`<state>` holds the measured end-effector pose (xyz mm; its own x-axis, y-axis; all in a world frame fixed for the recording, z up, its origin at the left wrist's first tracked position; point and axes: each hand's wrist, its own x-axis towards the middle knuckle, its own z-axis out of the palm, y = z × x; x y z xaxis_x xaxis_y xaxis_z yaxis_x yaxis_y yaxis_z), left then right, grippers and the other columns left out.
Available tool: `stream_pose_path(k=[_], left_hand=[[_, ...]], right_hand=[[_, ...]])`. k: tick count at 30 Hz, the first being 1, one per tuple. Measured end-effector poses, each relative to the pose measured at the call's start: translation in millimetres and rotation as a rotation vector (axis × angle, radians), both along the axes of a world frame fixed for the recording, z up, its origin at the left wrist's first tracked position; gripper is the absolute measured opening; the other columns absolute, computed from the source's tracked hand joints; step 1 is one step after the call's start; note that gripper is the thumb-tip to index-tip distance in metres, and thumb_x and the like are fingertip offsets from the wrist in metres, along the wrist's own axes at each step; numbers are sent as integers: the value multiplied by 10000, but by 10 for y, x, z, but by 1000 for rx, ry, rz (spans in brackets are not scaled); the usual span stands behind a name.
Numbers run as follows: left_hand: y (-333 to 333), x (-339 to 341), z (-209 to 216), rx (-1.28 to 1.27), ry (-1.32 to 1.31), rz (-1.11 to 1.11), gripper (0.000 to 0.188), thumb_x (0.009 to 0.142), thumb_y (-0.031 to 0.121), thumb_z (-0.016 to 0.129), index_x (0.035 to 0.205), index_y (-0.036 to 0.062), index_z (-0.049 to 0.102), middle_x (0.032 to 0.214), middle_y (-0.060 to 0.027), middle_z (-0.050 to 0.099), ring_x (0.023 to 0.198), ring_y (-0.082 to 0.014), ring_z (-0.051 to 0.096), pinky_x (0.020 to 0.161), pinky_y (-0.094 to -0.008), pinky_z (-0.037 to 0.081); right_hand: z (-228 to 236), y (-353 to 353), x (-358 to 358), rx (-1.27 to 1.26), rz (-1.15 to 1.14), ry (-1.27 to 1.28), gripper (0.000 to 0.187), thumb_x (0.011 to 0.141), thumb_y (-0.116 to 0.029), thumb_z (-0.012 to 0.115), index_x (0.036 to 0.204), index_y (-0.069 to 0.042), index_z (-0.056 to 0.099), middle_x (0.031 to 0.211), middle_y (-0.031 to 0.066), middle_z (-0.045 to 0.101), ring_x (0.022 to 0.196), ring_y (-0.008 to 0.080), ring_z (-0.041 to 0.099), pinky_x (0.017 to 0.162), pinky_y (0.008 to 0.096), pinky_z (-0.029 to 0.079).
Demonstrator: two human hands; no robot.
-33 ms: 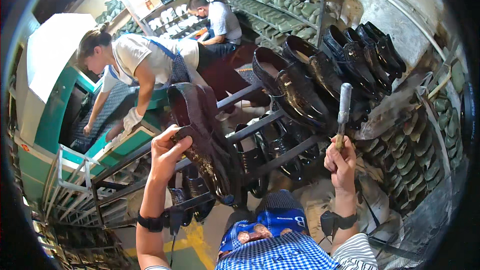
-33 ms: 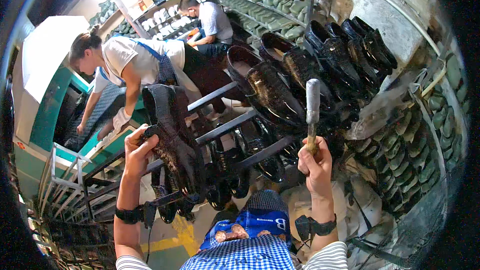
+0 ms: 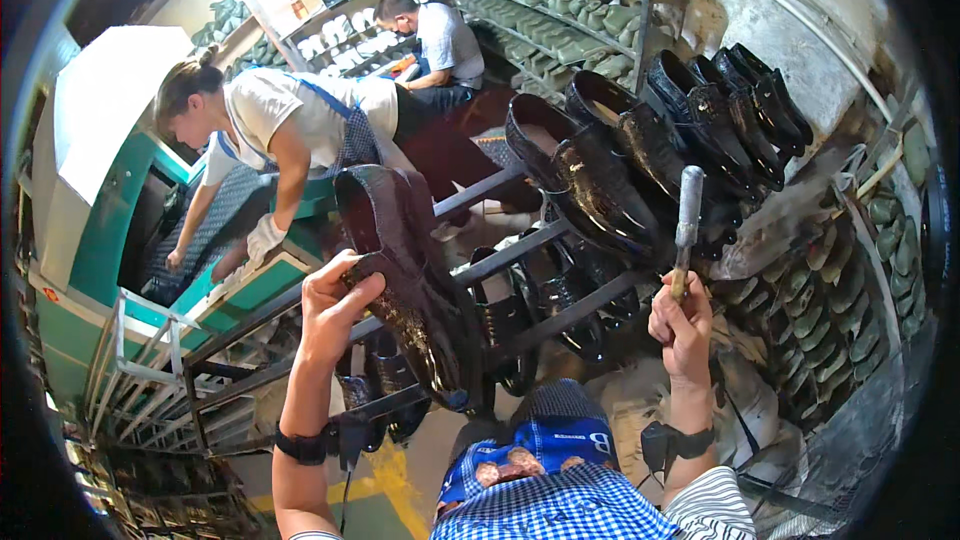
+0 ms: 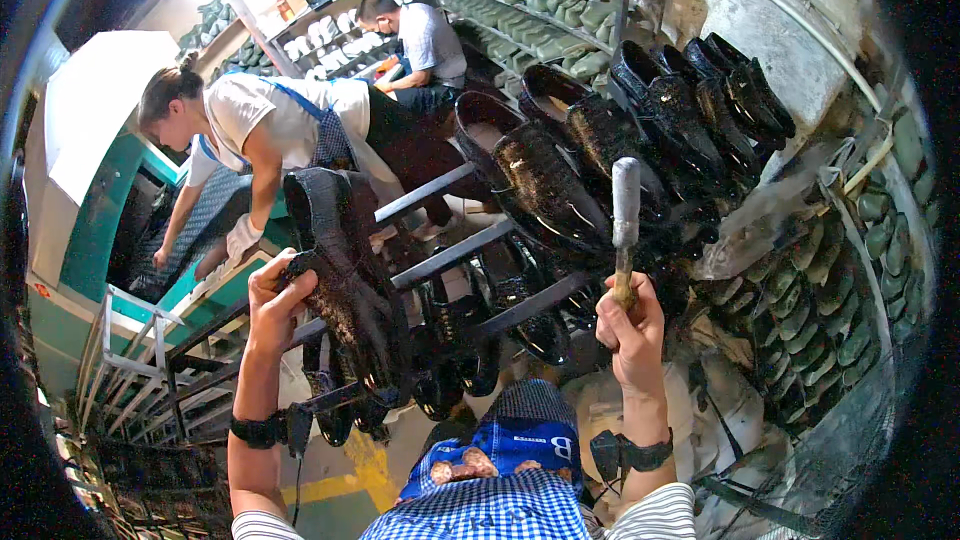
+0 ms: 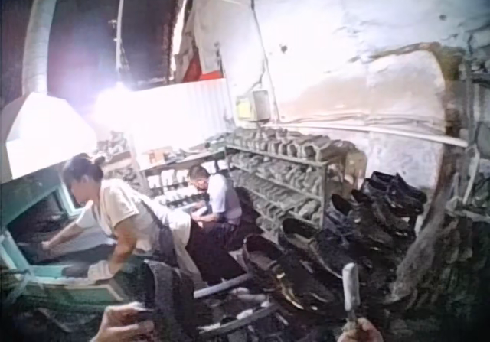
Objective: Inspecting and handling shoes on racks in a manufacturing facility.
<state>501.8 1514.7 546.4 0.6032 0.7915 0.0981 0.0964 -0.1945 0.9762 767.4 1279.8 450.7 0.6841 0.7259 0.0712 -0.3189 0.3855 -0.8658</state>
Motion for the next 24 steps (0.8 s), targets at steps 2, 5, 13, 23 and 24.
stream_pose_path(k=[2, 5, 13, 23, 24], left_hand=[[-69, 37, 59, 62, 37, 27, 73, 749, 37, 602, 810, -3, 601, 678, 34, 490, 588, -29, 422, 496, -193, 314], [-59, 122, -9, 187, 129, 39, 96, 741, 48, 617, 809, -19, 601, 675, 23, 489, 587, -36, 421, 501, -196, 316], [-120, 445, -34, 728, 552, 215, 410, 775, 193, 605, 1152, 73, 498, 887, -112, 534, 783, -257, 554, 708, -329, 436], [-557, 476, -20, 871, 285, -175, 165, 749, -13, 571, 904, 13, 622, 725, -98, 589, 546, -165, 558, 458, -234, 412], [-610, 469, -31, 882, 328, -217, 172, 738, -12, 580, 902, 18, 624, 712, -103, 589, 529, -178, 561, 451, -246, 419]], right_hand=[[-14, 10, 11, -1, -10, 10, 167, 839, -67, 532, 976, -43, 440, 624, -32, 398, 450, 20, 303, 404, 180, 218], [-22, 40, 30, 15, -14, 9, 169, 838, -69, 537, 973, -41, 441, 624, -31, 400, 450, 21, 303, 405, 180, 219], [-149, 61, 112, -7, -237, -76, 120, 831, -94, 564, 872, -74, 453, 611, -37, 422, 434, 14, 331, 375, 171, 237], [-265, -115, 352, -100, -351, 148, 70, 840, -113, 561, 864, -47, 559, 517, -80, 381, 375, -5, 271, 330, 169, 190], [-281, -116, 360, -98, -349, 151, 70, 840, -113, 561, 864, -47, 559, 517, -80, 381, 375, -5, 271, 330, 169, 190]])
